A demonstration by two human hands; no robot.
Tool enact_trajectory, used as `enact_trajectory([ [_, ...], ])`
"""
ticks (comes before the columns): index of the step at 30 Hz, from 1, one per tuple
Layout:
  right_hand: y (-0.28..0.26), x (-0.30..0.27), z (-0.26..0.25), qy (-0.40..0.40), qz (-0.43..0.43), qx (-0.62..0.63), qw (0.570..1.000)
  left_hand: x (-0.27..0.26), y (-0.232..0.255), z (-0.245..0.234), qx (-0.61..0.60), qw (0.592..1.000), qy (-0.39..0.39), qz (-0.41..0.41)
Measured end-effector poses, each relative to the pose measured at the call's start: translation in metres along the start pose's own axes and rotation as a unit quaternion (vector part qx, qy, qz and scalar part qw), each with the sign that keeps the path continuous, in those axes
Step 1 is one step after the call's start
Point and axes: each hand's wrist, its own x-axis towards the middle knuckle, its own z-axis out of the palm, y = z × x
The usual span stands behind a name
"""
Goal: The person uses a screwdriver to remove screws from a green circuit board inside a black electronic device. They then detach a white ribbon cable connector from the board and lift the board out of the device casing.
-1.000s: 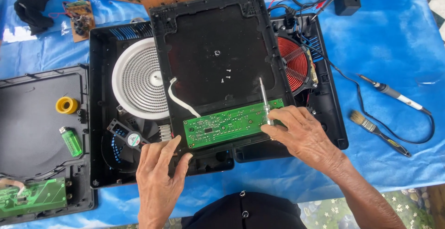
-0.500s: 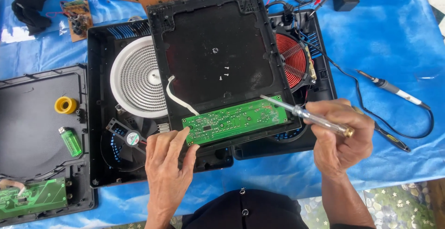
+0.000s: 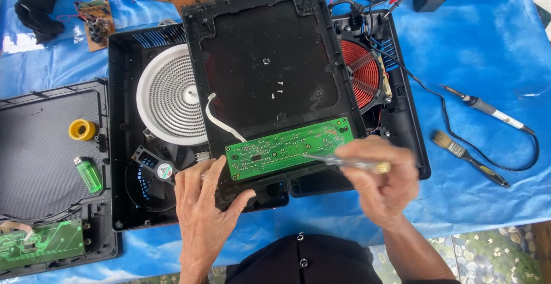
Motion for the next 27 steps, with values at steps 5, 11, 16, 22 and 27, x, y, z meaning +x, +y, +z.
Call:
enact_trajectory([
  [5,-0.007,0.01,0.015,-0.121,-0.032,-0.035,0.991,-0.004,-0.004,0.004,0.031,0.999,0.018,-0.006],
  [11,-0.008,0.029,0.006,-0.082,-0.055,-0.085,0.991,-0.001,0.004,-0.005,-0.009,1.0,0.01,0.022],
  [16,0.001,0.035,-0.022,0.156,-0.056,-0.057,0.984,0.001,0.005,0.003,-0.01,0.998,0.05,0.037],
  [22,0.01,0.026,-0.031,0.222,-0.022,-0.099,0.97,0.006,0.022,0.011,-0.02,0.995,0.065,0.066],
  [27,0.0,0.035,-0.046,0.14,-0.053,-0.198,0.969,0.01,0.028,0.015,-0.036,0.993,0.068,0.091],
])
